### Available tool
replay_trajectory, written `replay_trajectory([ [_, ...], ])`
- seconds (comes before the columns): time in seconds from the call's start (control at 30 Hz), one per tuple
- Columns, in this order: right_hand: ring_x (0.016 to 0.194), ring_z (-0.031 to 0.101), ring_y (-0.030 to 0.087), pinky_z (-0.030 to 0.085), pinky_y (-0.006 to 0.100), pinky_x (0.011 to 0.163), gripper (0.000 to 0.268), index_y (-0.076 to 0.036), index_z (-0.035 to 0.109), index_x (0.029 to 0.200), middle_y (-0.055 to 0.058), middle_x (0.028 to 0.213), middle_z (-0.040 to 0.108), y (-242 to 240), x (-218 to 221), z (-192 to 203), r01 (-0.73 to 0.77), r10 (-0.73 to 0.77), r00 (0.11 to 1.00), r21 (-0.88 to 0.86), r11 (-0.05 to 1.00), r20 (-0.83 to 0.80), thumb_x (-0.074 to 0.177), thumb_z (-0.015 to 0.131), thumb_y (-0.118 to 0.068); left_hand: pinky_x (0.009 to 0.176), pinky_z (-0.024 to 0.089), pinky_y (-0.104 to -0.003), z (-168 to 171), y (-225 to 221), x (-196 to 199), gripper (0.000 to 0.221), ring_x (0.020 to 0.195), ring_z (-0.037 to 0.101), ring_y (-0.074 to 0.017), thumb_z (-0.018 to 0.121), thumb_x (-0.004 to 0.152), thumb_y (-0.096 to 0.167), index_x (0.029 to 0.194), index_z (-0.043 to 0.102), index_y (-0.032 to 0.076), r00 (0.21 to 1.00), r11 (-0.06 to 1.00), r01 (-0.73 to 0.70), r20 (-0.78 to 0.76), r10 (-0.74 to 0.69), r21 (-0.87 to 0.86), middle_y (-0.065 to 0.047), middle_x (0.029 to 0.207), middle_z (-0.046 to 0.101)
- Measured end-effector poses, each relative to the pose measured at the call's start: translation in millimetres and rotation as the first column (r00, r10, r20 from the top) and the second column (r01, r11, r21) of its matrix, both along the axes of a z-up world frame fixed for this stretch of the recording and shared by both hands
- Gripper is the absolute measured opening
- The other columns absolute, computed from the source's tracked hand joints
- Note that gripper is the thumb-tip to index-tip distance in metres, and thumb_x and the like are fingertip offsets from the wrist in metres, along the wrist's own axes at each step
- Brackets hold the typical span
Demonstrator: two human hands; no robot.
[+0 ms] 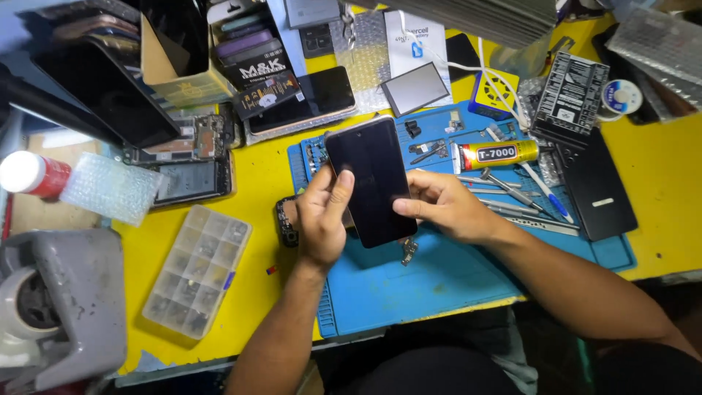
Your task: The person opens a compartmentalized box of small electronic parts and selects a component. They then pick up a smartphone, inspect its back and sides, and place it down. Finally, they handle a small circuit board, turning it over and examining it closely.
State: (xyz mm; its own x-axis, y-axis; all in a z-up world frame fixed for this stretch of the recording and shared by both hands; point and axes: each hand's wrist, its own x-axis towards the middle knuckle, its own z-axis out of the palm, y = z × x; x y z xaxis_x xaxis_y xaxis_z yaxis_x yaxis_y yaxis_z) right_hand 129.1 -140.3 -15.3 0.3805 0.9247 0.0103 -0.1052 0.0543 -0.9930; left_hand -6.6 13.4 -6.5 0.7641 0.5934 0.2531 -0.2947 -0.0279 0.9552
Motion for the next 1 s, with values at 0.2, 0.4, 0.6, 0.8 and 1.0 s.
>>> replay_trajectory([
  [0.2, 0.071, 0.072, 0.014, 0.067, 0.035, 0.062, 0.022, 0.005, 0.068, 0.113, 0.009, 0.084, 0.07, -5, -23, 26, -0.008, 0.006, 0.974, -0.006, 1.0, -0.228, 0.104, 0.058, -0.012, 0.063, 0.053, -0.024, -29, 15, 1, 0.024, 0.069, 0.058, -0.01, 0.055, 0.107, 0.02, 0.105, 0.072, 0.004, 0.999, 1.0, 0.008, 0.032, -0.007, -0.014, -0.01, 0.072, 0.069],
  [0.4, 0.072, 0.075, 0.017, 0.069, 0.039, 0.064, 0.026, 0.008, 0.063, 0.119, 0.01, 0.086, 0.066, -1, -32, 36, 0.014, -0.009, 0.966, 0.017, 1.0, -0.26, 0.1, 0.061, -0.009, 0.062, 0.057, -0.028, -29, 10, 4, 0.023, 0.068, 0.064, -0.012, 0.058, 0.106, 0.019, 0.108, 0.074, 0.003, 0.996, 0.999, -0.018, 0.083, 0.021, -0.044, -0.013, 0.077, 0.073],
  [0.6, 0.074, 0.079, 0.026, 0.069, 0.045, 0.06, 0.034, 0.011, 0.058, 0.125, 0.016, 0.09, 0.07, -2, -27, 20, -0.019, 0.05, 0.951, 0.104, 0.994, -0.306, 0.096, 0.062, -0.006, 0.065, 0.062, -0.028, -30, 11, 7, 0.026, 0.072, 0.07, -0.0149, 0.057, 0.107, 0.02, 0.119, 0.07, 0.002, 0.997, 0.989, 0.024, 0.079, -0.012, -0.144, -0.015, 0.084, 0.075],
  [0.8, 0.074, 0.078, 0.036, 0.068, 0.05, 0.054, 0.041, 0.015, 0.049, 0.13, 0.027, 0.098, 0.071, -4, -21, 12, -0.061, 0.132, 0.894, 0.174, 0.983, -0.429, 0.094, 0.06, 0.0, 0.073, 0.065, -0.033, -14, 5, 7, 0.031, 0.08, 0.073, -0.0184, 0.061, 0.104, 0.02, 0.127, 0.064, -0.001, 0.999, 0.92, 0.035, 0.051, -0.016, -0.39, -0.016, 0.095, 0.075],
  [1.0, 0.073, 0.078, 0.036, 0.068, 0.047, 0.052, 0.045, 0.014, 0.048, 0.131, 0.029, 0.097, 0.072, -5, -12, 1, -0.042, 0.131, 0.815, 0.167, 0.985, -0.564, 0.094, 0.062, -0.008, 0.07, 0.068, -0.046, -22, 7, 12, 0.038, 0.078, 0.077, -0.0299, 0.067, 0.099, 0.021, 0.132, 0.059, 0.004, 0.998, 0.749, 0.043, -0.008, -0.064, -0.662, -0.019, 0.094, 0.072],
])
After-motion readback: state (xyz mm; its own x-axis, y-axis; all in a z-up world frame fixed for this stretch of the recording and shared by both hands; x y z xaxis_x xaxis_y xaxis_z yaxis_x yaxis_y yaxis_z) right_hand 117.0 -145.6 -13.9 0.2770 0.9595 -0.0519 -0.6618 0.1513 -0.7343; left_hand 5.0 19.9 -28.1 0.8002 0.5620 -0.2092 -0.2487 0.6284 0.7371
